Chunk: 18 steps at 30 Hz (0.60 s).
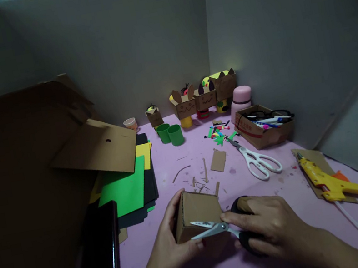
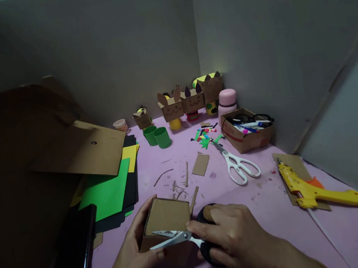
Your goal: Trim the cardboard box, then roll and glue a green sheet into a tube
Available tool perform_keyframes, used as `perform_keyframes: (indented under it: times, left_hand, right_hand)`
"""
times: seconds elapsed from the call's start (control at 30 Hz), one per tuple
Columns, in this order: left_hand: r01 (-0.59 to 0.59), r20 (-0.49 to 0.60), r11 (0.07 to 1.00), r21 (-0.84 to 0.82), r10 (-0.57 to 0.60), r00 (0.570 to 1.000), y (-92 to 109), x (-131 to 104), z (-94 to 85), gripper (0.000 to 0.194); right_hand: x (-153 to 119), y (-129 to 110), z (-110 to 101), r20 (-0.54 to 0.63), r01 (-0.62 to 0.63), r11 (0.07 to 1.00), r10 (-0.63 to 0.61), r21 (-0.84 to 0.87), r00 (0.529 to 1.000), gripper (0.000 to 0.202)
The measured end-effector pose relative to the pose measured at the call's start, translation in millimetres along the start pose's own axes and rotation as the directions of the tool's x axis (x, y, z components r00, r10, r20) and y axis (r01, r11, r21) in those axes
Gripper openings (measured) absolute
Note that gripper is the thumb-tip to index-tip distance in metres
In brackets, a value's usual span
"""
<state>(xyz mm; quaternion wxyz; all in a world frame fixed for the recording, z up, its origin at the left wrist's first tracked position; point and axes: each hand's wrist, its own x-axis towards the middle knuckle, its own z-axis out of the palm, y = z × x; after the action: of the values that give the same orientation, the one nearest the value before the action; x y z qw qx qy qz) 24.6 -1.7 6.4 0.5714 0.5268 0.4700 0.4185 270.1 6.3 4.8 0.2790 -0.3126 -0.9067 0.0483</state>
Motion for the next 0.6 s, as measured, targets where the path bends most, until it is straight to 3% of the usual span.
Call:
perform_keyframes:
  times: [0.3, 0.47, 0.6]
  left_hand:
    - [-0.016, -0.076, 0.998, 0.057, 0.02, 0.997, 4.8, -2.5, 4.8, 0.093]
    - [0.021, -0.094, 0.992, 0.122, -0.01, 0.995, 6.7, -2.7, 8.1, 0.092]
    - [0.04, -0.064, 0.996, 0.074, -0.036, 0.997, 6.8, -1.7, 8.7, 0.094]
  right_hand:
    - [3.0, -2.9, -8.3, 0.098, -0.049, 0.999, 0.047, 0.019, 0.994, 0.046]
    - [3.5, -4.9, -6.3, 0.086, -0.043, 0.999, 0.04, 0.03, 0.995, 0.048]
    - [2.7, -3.6, -5.1, 0.063, -0.02, 1.0, 0.02, 0.008, 0.998, 0.045]
